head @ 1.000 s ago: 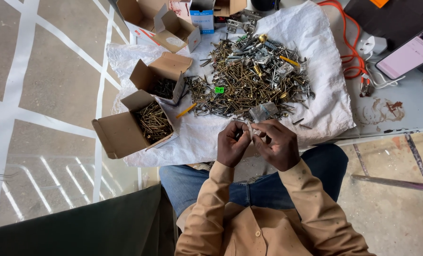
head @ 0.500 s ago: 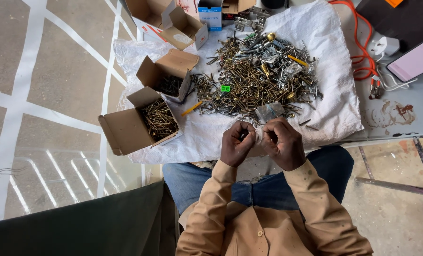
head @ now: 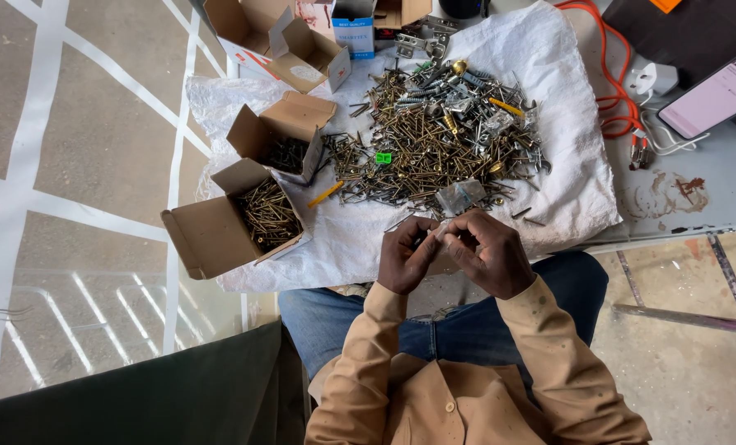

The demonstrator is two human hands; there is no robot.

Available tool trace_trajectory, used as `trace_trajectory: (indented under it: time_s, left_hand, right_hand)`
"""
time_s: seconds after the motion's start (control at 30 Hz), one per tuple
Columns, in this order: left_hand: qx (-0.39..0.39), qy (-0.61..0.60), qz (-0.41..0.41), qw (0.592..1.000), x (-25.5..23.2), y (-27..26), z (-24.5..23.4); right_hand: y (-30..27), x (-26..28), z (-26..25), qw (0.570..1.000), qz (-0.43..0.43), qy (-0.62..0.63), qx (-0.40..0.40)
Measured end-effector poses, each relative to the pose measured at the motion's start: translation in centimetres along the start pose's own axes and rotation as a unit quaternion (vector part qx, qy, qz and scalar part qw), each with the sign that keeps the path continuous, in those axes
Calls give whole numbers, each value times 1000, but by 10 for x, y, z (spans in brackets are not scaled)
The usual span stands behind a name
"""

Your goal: Sorting a pile of mixed screws, nails, and hardware into separate cardboard boxes

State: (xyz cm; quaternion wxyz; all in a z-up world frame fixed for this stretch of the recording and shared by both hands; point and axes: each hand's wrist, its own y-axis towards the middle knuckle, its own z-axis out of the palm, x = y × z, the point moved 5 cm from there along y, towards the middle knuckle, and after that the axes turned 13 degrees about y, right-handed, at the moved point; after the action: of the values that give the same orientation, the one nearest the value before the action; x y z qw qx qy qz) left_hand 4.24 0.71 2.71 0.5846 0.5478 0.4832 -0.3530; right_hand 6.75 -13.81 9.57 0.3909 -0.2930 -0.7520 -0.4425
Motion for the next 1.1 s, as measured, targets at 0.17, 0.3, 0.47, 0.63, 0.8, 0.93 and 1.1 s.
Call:
trace_trajectory:
  time_s: [0.17, 0.3, 0.47, 0.63, 0.8, 0.93, 1.1]
  left_hand:
    - [4, -6, 6, 1000, 0, -3, -3]
    - [-39, 20, -11, 999, 2, -6, -1]
    - [-71, 24, -14, 997, -1, 1, -2]
    - [-111, 16, -35, 993, 9, 1, -1]
    - [-140, -31, -53, 988, 25, -4, 1]
    - [-137, -52, -60, 987, 22, 0, -1]
    - [-89, -29, -31, 995, 11, 6, -3]
  right_hand:
    - [0, -9, 2, 998, 31, 43, 28]
    - [-7, -28, 5, 997, 39, 54, 25]
    - [-5, -31, 10, 999, 22, 15, -20]
    - [-4, -33, 16, 998, 12, 30, -55]
    - [-4, -41, 20, 992, 13, 101, -79]
    - [-9, -56, 27, 982, 32, 160, -99]
    - [-5, -53, 15, 991, 38, 118, -57]
